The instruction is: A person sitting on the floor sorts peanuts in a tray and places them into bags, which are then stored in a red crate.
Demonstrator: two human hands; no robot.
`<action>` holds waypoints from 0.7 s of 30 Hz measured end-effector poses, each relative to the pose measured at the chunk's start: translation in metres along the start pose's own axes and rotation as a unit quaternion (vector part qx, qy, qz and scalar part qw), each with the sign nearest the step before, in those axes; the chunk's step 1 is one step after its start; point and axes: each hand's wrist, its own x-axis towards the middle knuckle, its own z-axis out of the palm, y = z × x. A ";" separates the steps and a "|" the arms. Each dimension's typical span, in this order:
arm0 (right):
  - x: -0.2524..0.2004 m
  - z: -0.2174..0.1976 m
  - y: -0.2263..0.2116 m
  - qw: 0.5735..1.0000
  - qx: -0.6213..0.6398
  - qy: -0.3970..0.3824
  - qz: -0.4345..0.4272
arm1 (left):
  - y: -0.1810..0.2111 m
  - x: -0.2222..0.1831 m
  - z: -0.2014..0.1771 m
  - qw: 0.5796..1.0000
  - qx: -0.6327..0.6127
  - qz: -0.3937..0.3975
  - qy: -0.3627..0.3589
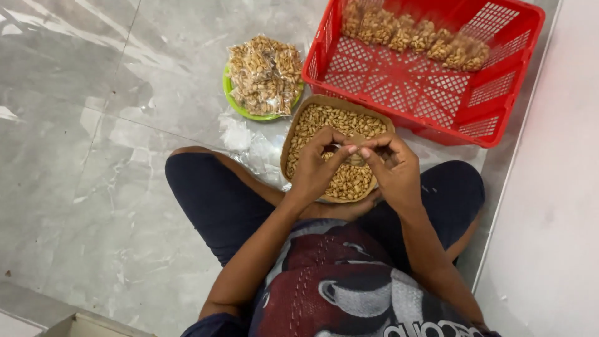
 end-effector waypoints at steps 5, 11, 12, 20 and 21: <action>-0.002 0.001 0.000 0.999 0.031 -0.022 0.018 | 0.006 -0.002 0.000 0.998 0.044 0.049 0.014; 0.001 0.013 0.002 1.000 0.027 0.001 0.007 | 0.010 0.000 -0.011 1.000 -0.003 0.009 0.001; 0.002 0.019 -0.002 0.998 0.050 -0.014 0.023 | 0.011 0.001 -0.015 1.000 0.016 0.006 0.003; 0.008 0.028 0.023 0.999 0.036 -0.006 0.029 | 0.007 0.003 -0.023 0.999 0.044 -0.003 0.013; 0.011 0.025 0.021 0.999 0.023 -0.006 0.024 | 0.014 0.006 -0.023 1.000 0.021 -0.018 0.002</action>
